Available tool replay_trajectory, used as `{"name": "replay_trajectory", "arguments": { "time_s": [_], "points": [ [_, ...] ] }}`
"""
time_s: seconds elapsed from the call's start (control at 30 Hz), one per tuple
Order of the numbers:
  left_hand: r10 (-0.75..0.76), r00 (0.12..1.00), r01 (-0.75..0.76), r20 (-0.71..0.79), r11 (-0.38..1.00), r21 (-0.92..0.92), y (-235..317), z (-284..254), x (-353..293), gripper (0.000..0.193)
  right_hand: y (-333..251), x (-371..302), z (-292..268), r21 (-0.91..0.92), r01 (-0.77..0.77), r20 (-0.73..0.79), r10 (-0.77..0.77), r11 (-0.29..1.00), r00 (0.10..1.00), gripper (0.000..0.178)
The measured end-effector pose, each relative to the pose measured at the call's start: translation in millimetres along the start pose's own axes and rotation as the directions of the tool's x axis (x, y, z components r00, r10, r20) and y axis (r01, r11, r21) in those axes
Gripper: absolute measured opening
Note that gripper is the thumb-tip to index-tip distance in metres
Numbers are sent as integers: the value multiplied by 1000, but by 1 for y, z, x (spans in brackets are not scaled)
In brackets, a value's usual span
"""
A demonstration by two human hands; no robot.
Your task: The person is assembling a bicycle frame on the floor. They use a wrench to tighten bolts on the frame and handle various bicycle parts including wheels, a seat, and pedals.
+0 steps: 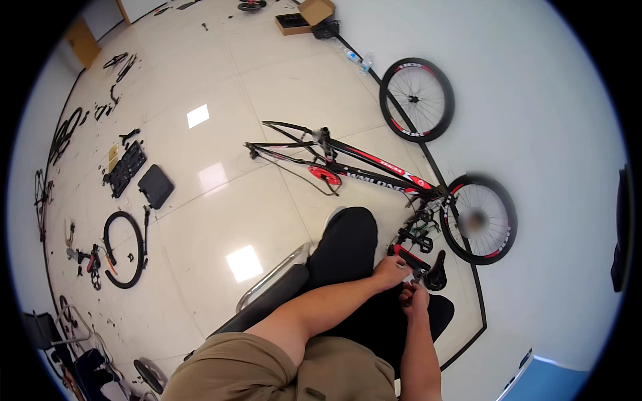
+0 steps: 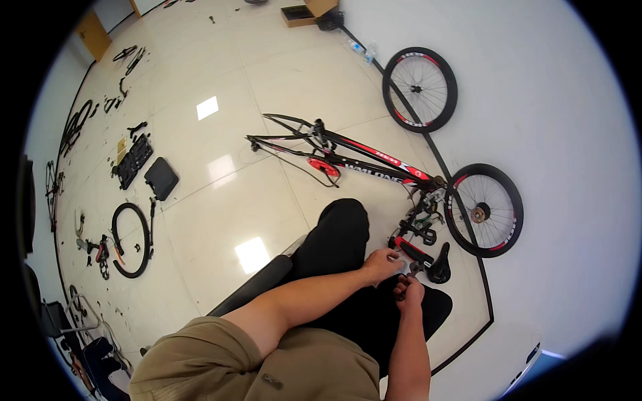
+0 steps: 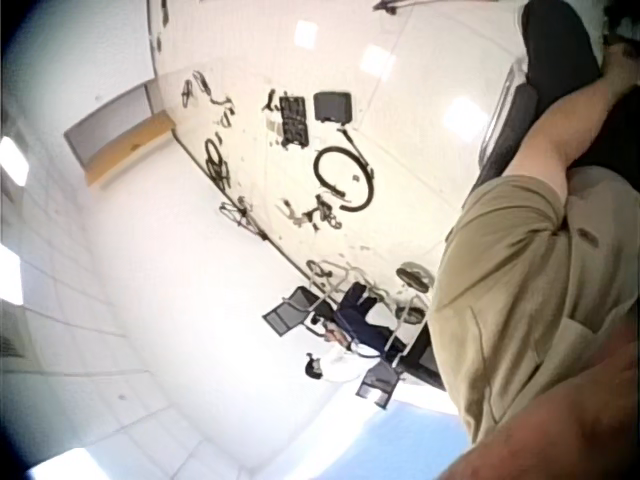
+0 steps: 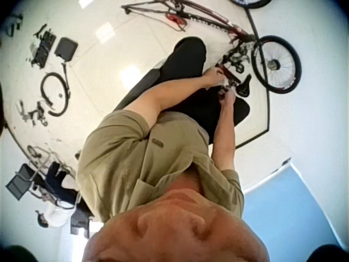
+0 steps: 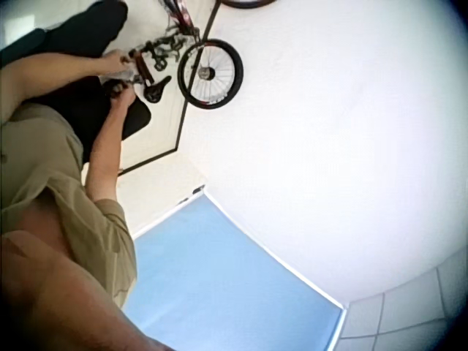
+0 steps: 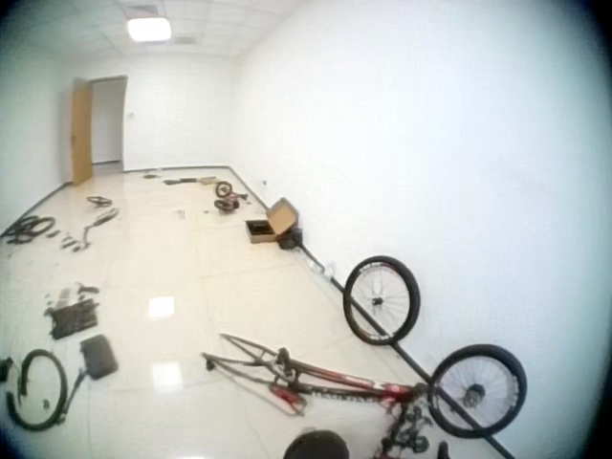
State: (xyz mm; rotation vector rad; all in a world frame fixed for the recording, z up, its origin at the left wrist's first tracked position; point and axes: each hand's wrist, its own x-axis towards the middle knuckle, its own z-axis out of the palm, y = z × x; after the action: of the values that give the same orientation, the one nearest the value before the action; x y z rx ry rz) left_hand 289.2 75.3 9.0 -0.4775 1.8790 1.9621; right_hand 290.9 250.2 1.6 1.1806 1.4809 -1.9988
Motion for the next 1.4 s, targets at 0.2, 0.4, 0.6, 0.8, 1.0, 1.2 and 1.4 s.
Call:
{"name": "replay_trajectory", "arguments": {
  "time_s": [0.2,0.4,0.6,0.8,1.0,1.2,1.4],
  "points": [
    [65,996,-54,59,984,-171,-20,6,-1,47,4,-4,3,79,-49,104,41,996,994,7],
    [127,987,-99,98,962,-255,-12,0,-8,49,10,-13,5,122,-57,171,36,991,985,8],
    [162,982,-141,96,970,-198,-4,-2,-12,50,0,-18,0,74,113,127,-121,991,984,13],
    [37,996,-47,78,990,129,-11,-6,-13,54,-56,-49,-7,82,439,72,-444,895,893,25],
    [-2,987,3,163,1000,-5,-15,1,0,47,-67,-36,-63,53,535,-98,-529,843,843,24],
    [89,996,-85,-13,881,-466,76,-65,42,36,-69,-25,-85,328,497,-143,-478,803,867,24],
    [-180,832,-118,-524,866,-486,62,-208,112,34,-65,-21,-71,297,503,-142,-483,811,864,29]
  ]
}}
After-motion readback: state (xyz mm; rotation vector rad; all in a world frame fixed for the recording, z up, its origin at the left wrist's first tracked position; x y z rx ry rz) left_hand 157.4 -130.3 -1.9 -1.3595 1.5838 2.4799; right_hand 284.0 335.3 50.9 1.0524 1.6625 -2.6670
